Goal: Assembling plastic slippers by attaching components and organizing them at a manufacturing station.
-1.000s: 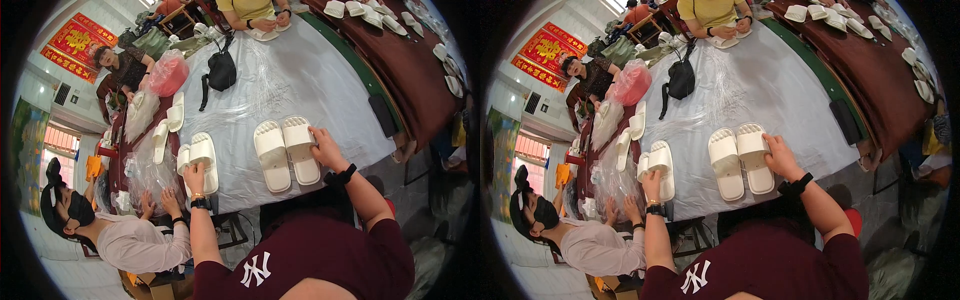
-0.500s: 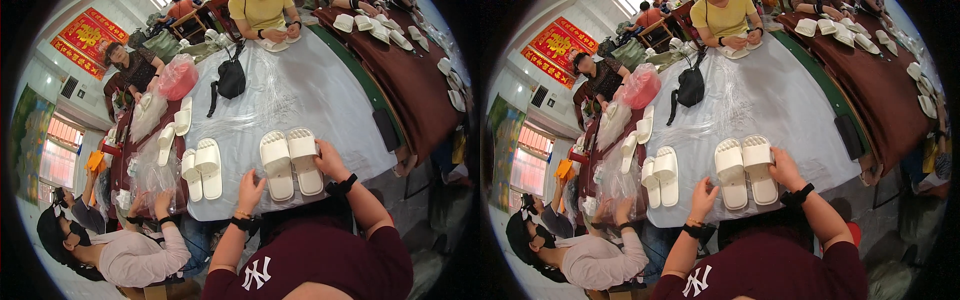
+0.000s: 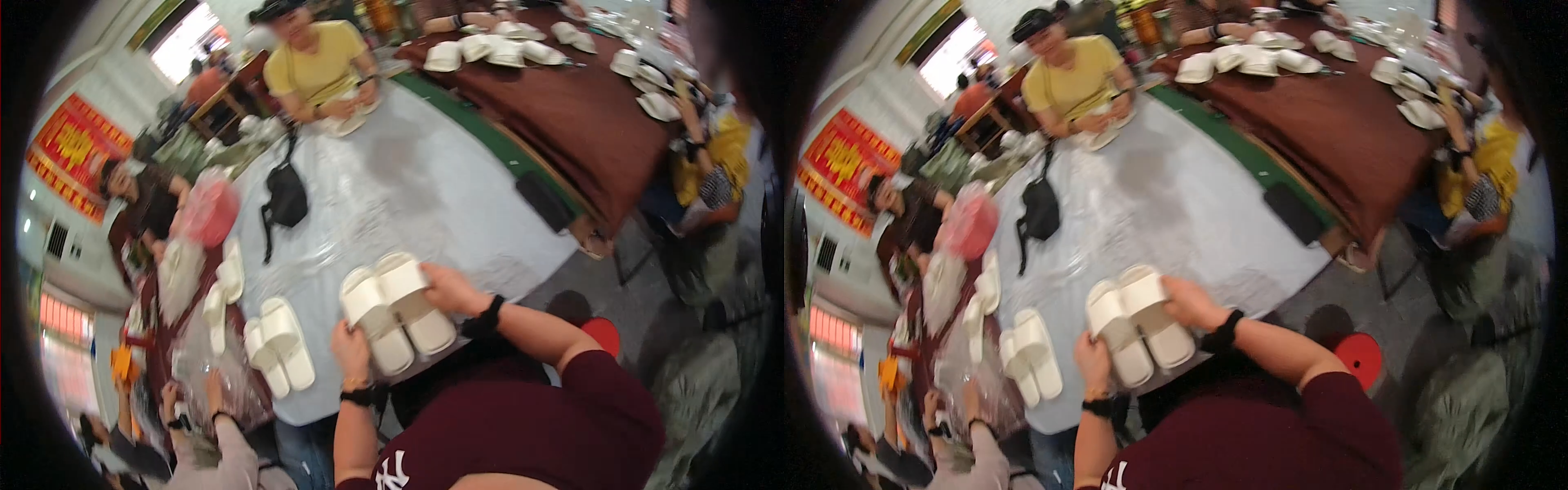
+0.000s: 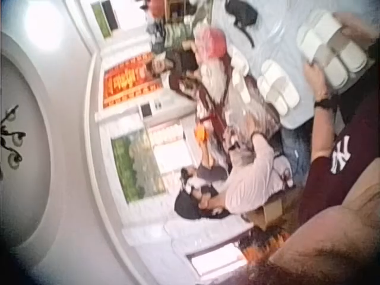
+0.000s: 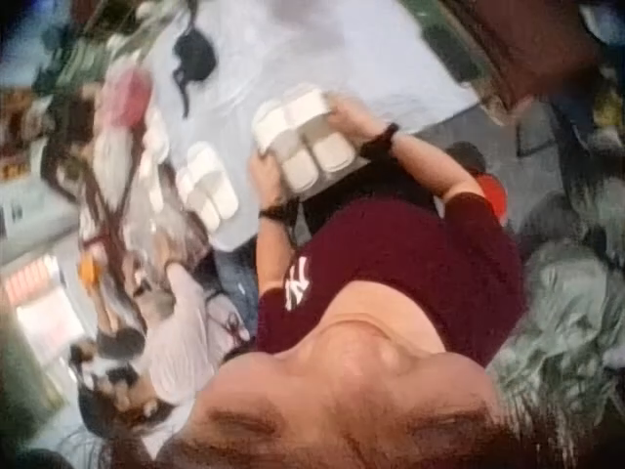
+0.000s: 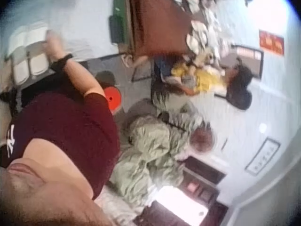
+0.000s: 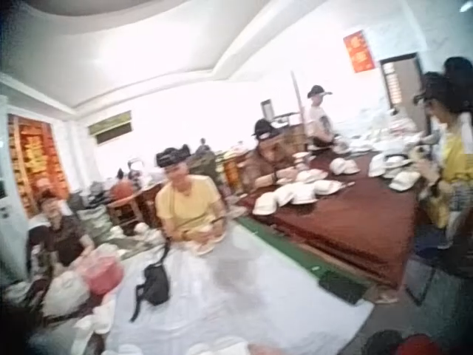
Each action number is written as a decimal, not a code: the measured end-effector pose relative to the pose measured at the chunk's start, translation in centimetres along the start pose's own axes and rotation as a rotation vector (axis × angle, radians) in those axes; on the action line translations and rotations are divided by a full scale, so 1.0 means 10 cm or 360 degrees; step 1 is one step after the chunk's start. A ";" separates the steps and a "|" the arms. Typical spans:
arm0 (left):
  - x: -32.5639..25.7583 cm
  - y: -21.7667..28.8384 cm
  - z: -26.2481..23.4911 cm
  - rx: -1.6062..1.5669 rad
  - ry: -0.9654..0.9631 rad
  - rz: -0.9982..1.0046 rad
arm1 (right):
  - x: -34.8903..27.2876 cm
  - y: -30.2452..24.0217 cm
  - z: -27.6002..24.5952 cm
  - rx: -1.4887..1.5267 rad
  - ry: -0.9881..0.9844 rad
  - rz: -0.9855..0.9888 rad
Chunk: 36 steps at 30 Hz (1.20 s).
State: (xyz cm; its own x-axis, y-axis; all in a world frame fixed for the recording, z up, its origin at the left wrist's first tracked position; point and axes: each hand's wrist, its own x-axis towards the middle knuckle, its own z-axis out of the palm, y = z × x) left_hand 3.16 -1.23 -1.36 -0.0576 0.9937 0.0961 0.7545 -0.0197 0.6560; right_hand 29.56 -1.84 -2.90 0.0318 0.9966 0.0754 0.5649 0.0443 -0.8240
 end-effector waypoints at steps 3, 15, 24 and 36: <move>-0.08 -0.11 -0.25 -0.0084 0.0088 0.0064 | 0.02 -0.22 0.12 0.0159 0.0015 -0.0094; -0.20 -0.46 -0.31 -0.0219 0.0073 0.0022 | 0.04 -0.15 0.23 0.0187 -0.0176 -0.0246; -0.16 0.28 -0.18 0.0003 0.0098 0.0557 | -0.02 -0.16 0.08 0.0347 -0.0291 -0.0062; -0.19 0.24 0.07 0.0569 0.0041 0.0784 | -0.32 0.29 -0.98 0.0864 0.0633 0.0245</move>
State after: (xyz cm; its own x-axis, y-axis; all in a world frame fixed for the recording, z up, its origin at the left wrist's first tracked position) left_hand 5.55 -3.09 -0.55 0.3414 0.8742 0.3454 0.8690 -0.4336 0.2385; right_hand 39.18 -5.55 -0.07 0.4373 0.8980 0.0496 0.0401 0.0357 -0.9986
